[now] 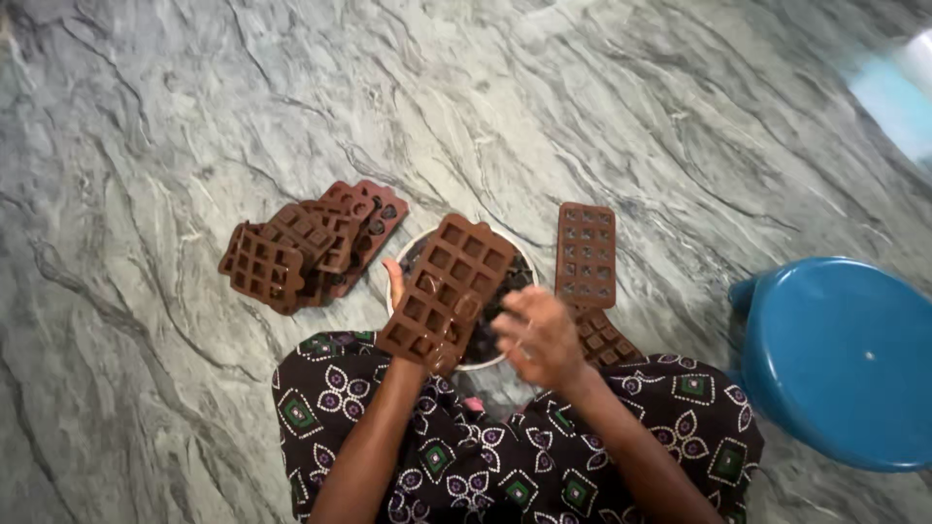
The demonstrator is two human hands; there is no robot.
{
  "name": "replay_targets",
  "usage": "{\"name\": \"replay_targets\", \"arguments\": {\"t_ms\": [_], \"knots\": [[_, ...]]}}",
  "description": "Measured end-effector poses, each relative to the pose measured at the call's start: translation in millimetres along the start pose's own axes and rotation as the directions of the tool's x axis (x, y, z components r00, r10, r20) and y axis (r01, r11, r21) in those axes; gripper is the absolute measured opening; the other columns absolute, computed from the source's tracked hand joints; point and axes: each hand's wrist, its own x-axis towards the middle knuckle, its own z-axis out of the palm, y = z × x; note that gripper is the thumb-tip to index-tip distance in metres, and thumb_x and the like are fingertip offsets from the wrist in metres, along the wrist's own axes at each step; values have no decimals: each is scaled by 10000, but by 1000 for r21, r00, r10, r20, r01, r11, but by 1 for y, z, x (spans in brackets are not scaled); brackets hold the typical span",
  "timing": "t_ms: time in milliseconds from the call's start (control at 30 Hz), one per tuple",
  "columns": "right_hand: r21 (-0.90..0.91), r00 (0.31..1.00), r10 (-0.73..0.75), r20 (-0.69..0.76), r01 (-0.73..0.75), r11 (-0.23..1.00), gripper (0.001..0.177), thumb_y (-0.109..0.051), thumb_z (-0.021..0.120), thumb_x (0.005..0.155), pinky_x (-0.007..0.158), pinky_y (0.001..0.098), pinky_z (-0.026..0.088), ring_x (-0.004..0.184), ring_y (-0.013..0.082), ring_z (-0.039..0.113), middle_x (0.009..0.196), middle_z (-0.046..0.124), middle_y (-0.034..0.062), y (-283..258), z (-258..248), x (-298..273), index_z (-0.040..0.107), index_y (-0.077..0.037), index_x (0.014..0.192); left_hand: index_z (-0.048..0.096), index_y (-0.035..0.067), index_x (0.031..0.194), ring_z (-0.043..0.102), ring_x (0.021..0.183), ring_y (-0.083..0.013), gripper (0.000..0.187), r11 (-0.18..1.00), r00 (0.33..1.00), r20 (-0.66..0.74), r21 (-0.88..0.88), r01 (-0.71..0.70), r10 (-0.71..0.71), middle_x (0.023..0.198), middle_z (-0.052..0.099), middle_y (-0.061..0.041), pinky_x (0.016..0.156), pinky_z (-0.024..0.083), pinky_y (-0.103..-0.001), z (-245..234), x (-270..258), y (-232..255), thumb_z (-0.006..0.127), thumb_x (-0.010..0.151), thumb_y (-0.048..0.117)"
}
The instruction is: The person sits on the floor and repeatedly picks up brown plastic molds, presses them to release small dark chocolate pieces into a metal bowl, and sets the empty molds aside. The process continues with multiple molds until the bowl is filled with chocolate pieces.
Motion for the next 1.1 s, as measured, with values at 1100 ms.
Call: {"name": "replay_targets", "arguments": {"t_ms": [1100], "knots": [[-238,936,165,310,-92,967,551,-569,657,922,1217,555,262,1460,291,366,1482,491,65,1,34,-14,664,-184,1316,253,113,1649,493,1411,-368,871,939,976,208,319,-127,61,1632,371,-191,1122,478,-526,30,-5,-23,238,1022,718]]}}
